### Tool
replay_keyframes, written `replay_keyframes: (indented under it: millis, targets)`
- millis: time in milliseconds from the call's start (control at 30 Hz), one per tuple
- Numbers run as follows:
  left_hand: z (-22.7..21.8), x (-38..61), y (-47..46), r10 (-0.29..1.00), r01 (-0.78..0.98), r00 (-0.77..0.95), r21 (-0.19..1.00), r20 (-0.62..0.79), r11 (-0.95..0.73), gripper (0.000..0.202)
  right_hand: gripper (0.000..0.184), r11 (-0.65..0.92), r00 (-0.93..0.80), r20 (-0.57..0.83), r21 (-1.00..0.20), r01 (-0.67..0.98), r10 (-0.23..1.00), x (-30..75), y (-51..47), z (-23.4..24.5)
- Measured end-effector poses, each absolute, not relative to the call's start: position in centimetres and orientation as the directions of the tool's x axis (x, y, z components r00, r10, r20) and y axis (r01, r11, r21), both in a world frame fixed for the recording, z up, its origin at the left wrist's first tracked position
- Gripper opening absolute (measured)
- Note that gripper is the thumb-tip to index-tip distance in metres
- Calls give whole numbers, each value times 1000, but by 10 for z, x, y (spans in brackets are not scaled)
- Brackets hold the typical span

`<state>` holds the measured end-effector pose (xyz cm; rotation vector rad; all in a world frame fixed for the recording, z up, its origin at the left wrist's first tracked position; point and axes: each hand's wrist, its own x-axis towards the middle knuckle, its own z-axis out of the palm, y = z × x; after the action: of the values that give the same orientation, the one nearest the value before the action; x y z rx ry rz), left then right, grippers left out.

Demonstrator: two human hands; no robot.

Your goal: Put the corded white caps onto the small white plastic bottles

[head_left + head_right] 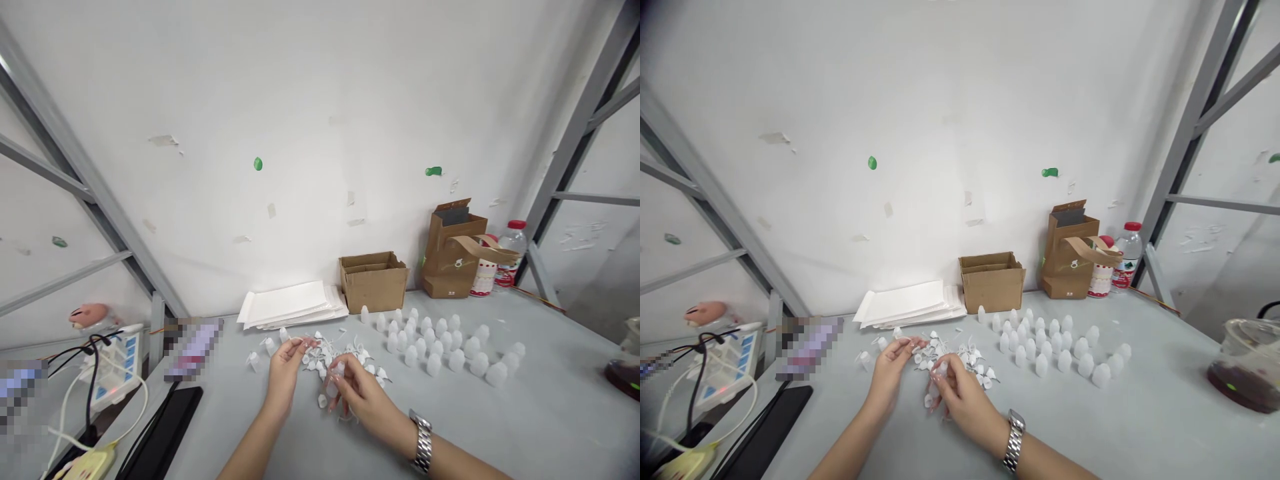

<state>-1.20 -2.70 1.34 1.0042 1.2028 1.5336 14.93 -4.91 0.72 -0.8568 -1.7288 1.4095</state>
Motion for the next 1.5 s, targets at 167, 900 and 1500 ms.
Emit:
replay_keyframes:
  millis: [167, 900, 1500]
  targets:
    - [14, 0, -35, 990, -356, -138, 934, -9, -41, 16, 26, 112, -512, 95, -994, 2, 853, 144, -42, 2]
    - [17, 7, -41, 1000, -363, 15, 931, -14, 18, 16, 18, 121, -316, 68, -981, 151, 946, 146, -40, 8]
    - [24, 5, -46, 962, -429, 247, 878, -113, 214, 29, 39, -161, -605, -1, -964, -211, 796, 148, -39, 17]
